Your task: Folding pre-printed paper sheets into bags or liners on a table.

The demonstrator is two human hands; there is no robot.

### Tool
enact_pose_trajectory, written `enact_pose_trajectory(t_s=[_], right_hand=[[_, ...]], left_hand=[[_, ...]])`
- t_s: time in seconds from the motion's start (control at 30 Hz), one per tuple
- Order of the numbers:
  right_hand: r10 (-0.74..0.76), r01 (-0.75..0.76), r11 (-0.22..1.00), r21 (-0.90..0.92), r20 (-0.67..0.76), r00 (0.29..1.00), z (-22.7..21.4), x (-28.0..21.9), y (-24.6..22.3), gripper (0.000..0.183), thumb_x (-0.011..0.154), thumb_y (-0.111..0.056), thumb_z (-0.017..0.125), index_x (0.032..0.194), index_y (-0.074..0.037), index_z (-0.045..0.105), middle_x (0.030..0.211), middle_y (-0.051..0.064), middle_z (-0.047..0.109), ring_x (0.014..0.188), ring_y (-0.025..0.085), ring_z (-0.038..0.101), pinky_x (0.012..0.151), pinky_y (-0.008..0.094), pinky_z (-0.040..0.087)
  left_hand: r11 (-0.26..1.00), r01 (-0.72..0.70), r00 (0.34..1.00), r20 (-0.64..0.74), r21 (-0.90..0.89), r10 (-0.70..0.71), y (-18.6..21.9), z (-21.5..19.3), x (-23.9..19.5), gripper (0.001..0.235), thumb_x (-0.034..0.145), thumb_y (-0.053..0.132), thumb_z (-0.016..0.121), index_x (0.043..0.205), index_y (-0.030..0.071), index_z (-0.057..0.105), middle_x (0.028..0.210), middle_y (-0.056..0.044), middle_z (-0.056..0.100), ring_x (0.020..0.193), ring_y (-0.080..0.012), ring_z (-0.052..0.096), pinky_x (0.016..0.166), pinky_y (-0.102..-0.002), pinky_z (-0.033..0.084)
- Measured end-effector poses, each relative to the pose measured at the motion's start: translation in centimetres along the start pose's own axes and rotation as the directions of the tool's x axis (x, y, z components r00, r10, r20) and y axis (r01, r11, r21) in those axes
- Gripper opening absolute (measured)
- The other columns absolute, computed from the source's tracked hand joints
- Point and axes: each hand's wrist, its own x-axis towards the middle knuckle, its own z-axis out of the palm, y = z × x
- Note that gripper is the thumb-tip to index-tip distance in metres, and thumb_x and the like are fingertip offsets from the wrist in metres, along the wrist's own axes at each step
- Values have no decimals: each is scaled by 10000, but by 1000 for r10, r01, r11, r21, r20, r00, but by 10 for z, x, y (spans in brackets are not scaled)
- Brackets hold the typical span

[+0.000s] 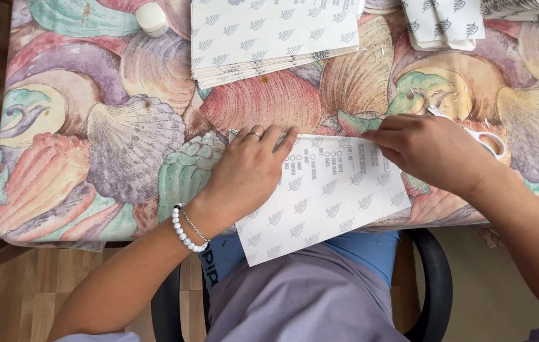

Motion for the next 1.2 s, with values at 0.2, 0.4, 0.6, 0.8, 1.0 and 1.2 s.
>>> enact_pose_trajectory(t_s=[0.2,0.4,0.6,0.8,1.0,1.2], right_hand=[[-88,89,986,-144,13,996,2,1,-7,332,950,-50,658,1237,-196,739,757,-30,617,682,164,654,529,332,628],[-101,112,965,-238,60,993,2,2,-11,389,891,-17,719,1260,-139,715,747,-37,634,712,157,658,538,311,646],[-100,122,926,-356,80,992,4,1,-16,640,829,87,656,1404,-193,625,792,-59,640,741,167,638,599,301,622],[26,93,904,-418,269,963,-24,20,-43,989,840,79,601,1682,-282,231,810,-66,677,653,123,666,499,277,604],[-43,131,886,-444,203,978,-10,24,-37,847,854,11,602,1605,-309,377,933,-84,679,688,153,669,524,323,593],[15,129,885,-447,306,952,-30,33,-49,888,930,9,538,1698,-261,182,957,-99,754,687,116,730,587,263,620]], left_hand=[[1000,7,999,40,-2,-6,-3,-8,-8,583,898,235,640,1460,97,564,1109,-50,569,979,-238,550,754,-332,554],[999,11,999,31,-34,-10,-6,-5,-13,594,918,247,651,1489,116,549,1094,-31,565,1014,-240,549,895,-360,545],[997,-2,1000,4,-72,2,-8,-4,-13,542,910,220,651,1438,114,591,1032,-36,558,946,-229,545,778,-353,539],[998,-5,1000,-17,-60,4,-8,-6,-12,527,916,226,650,1430,122,597,1045,-33,564,965,-225,551,814,-351,531],[999,1,1000,-16,47,0,-6,-4,-15,560,960,271,591,1494,109,548,1018,-9,540,931,-199,539,852,-315,516],[1000,1,1000,-12,-3,-1,-10,-6,-7,506,904,300,671,1400,213,627,978,-5,521,940,-215,570,520,-287,550]])
